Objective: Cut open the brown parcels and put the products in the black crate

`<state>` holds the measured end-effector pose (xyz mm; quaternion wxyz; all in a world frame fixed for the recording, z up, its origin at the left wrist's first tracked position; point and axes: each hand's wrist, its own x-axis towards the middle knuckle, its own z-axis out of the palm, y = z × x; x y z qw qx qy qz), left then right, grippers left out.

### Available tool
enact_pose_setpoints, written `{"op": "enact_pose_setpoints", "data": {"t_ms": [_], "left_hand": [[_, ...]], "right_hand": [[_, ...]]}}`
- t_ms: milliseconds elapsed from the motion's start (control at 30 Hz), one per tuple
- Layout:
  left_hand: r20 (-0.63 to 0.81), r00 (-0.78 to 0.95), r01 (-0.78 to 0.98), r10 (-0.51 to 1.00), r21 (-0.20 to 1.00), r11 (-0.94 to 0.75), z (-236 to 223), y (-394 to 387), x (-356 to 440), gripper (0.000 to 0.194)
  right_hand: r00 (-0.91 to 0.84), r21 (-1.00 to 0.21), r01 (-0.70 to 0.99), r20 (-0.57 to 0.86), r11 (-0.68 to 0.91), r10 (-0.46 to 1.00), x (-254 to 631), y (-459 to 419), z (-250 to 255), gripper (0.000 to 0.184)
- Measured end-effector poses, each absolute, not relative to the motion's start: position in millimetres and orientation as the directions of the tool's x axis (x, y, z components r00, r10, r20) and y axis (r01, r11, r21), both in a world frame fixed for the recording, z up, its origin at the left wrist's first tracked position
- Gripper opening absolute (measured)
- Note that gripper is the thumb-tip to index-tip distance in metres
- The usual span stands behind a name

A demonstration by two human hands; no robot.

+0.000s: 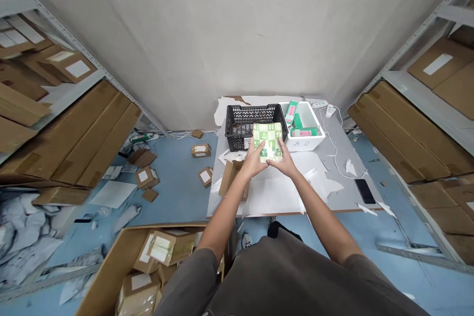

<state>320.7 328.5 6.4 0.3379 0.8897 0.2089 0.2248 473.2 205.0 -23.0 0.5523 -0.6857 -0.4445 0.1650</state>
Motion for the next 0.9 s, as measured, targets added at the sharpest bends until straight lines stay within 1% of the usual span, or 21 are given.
{"op": "enact_pose_setpoints", "data": {"t_ms": [67, 133, 200, 233, 300, 367, 433, 533, 600, 700, 900], "left_hand": [[0.270, 0.804, 0.264, 0.530, 0.637, -0.724, 11.5, 353.0, 342.7, 0.097], [0.269, 0.796, 0.316, 0.542, 0.578, -0.752, 14.5, 376.1, 367.4, 0.094], [0.261, 0.787, 0.368, 0.559, 0.528, -0.765, 16.3, 397.2, 393.9, 0.092], [0.255, 0.781, 0.393, 0.570, 0.509, -0.766, 16.7, 407.3, 407.4, 0.091], [0.242, 0.768, 0.436, 0.594, 0.482, -0.760, 16.4, 427.2, 433.5, 0.091], [0.227, 0.760, 0.462, 0.609, 0.470, -0.752, 14.2, 447.7, 456.2, 0.091], [0.204, 0.762, 0.481, 0.614, 0.457, -0.748, 10.2, 468.4, 472.7, 0.091], [0.168, 0.768, 0.506, 0.618, 0.434, -0.745, 1.5, 495.8, 482.9, 0.091], [0.156, 0.768, 0.510, 0.621, 0.438, -0.741, -5.6, 508.0, 480.9, 0.090], [0.127, 0.778, 0.504, 0.615, 0.457, -0.733, -16.4, 514.3, 470.9, 0.087], [0.062, 0.788, 0.519, 0.612, 0.468, -0.715, -27.7, 490.6, 442.2, 0.079]], "right_hand": [[0.399, -0.770, 0.634, 0.252, -0.067, 0.882, 507.3, 224.5, -11.8, 0.117], [0.304, -0.618, 0.777, 0.199, -0.121, 0.932, 539.5, 247.9, -0.8, 0.112], [0.281, -0.485, 0.856, 0.154, -0.176, 0.947, 566.6, 274.3, 7.6, 0.105], [0.287, -0.439, 0.876, 0.140, -0.201, 0.948, 578.4, 288.1, 10.2, 0.103], [0.301, -0.392, 0.890, 0.122, -0.233, 0.946, 599.8, 315.7, 11.0, 0.102], [0.306, -0.392, 0.887, 0.105, -0.243, 0.946, 620.8, 341.5, 5.5, 0.103], [0.317, -0.420, 0.871, 0.083, -0.256, 0.945, 642.7, 363.5, -5.4, 0.107], [0.363, -0.511, 0.813, 0.072, -0.278, 0.929, 673.7, 384.2, -25.5, 0.116], [0.390, -0.575, 0.773, 0.097, -0.269, 0.916, 689.4, 388.2, -37.2, 0.118], [0.412, -0.615, 0.745, 0.119, -0.258, 0.903, 700.2, 381.2, -47.9, 0.115], [0.442, -0.602, 0.739, 0.095, -0.302, 0.892, 679.5, 335.9, -47.7, 0.105]]}}
